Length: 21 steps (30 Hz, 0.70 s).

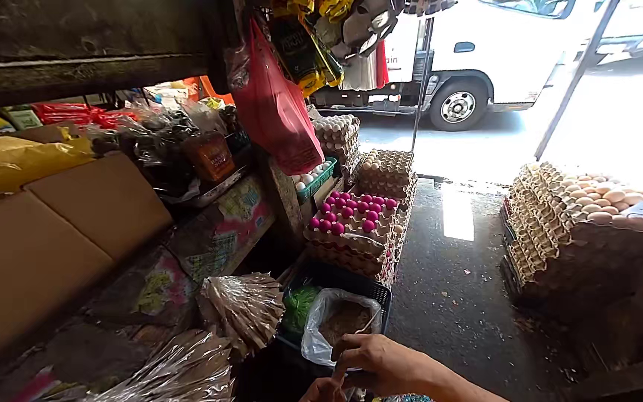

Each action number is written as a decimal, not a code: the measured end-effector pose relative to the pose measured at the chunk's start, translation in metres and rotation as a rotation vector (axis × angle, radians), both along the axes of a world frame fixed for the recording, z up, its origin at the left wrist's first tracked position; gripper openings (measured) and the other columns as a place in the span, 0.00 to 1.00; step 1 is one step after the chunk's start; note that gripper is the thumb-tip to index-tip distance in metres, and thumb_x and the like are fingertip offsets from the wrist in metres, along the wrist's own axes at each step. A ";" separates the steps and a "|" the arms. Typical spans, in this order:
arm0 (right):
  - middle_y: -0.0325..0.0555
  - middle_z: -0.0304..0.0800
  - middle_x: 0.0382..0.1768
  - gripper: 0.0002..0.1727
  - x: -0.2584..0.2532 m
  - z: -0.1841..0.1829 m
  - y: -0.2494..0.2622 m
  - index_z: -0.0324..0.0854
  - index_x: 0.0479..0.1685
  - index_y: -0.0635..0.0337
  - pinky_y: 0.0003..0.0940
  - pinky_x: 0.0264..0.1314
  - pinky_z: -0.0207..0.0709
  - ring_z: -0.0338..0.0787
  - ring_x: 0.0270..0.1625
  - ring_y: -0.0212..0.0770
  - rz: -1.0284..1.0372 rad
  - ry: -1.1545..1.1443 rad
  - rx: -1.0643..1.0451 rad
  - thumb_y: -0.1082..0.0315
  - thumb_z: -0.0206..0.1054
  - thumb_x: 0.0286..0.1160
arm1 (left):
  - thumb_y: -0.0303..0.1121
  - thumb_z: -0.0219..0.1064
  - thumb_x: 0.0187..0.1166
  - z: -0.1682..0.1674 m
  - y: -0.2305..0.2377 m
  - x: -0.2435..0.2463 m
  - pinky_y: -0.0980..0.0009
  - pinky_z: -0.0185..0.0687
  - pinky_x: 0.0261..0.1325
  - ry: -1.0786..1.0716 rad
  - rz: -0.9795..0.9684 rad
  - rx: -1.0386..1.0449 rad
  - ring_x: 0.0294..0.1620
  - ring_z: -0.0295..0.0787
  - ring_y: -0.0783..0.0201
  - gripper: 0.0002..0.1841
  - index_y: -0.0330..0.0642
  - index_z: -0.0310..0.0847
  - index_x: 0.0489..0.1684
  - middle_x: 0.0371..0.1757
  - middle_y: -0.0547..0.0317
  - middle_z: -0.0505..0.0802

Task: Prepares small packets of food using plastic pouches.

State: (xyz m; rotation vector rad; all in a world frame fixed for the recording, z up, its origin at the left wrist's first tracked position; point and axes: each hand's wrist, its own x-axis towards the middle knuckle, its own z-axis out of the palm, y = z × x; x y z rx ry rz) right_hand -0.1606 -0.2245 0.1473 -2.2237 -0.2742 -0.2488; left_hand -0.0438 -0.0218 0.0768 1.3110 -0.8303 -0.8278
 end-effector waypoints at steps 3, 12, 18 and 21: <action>0.58 0.89 0.59 0.08 -0.003 0.001 -0.005 0.91 0.45 0.65 0.50 0.67 0.82 0.88 0.64 0.53 0.000 -0.014 -0.003 0.72 0.67 0.81 | 0.30 0.57 0.89 -0.004 -0.001 -0.001 0.73 0.85 0.61 0.024 -0.053 -0.018 0.49 0.91 0.78 0.11 0.50 0.88 0.47 0.44 0.75 0.95; 0.59 0.90 0.57 0.08 -0.001 0.004 -0.007 0.90 0.44 0.66 0.50 0.66 0.81 0.88 0.63 0.55 0.024 -0.021 -0.055 0.72 0.65 0.82 | 0.22 0.56 0.85 0.003 -0.003 -0.003 0.79 0.84 0.50 -0.107 0.041 0.039 0.39 0.87 0.83 0.11 0.40 0.85 0.39 0.34 0.76 0.92; 0.58 0.90 0.57 0.11 0.005 -0.010 -0.020 0.88 0.55 0.67 0.47 0.67 0.83 0.90 0.60 0.50 -0.205 -0.007 0.089 0.71 0.67 0.80 | 0.22 0.59 0.82 -0.002 0.000 -0.001 0.81 0.83 0.43 -0.166 0.179 0.087 0.33 0.85 0.81 0.09 0.34 0.87 0.41 0.32 0.71 0.90; 0.58 0.89 0.61 0.14 0.006 -0.037 -0.044 0.87 0.59 0.64 0.53 0.69 0.81 0.89 0.63 0.53 -0.416 0.193 0.001 0.67 0.65 0.82 | 0.22 0.64 0.80 -0.012 0.008 0.005 0.76 0.88 0.52 -0.223 0.176 0.080 0.40 0.90 0.77 0.07 0.30 0.88 0.45 0.39 0.63 0.94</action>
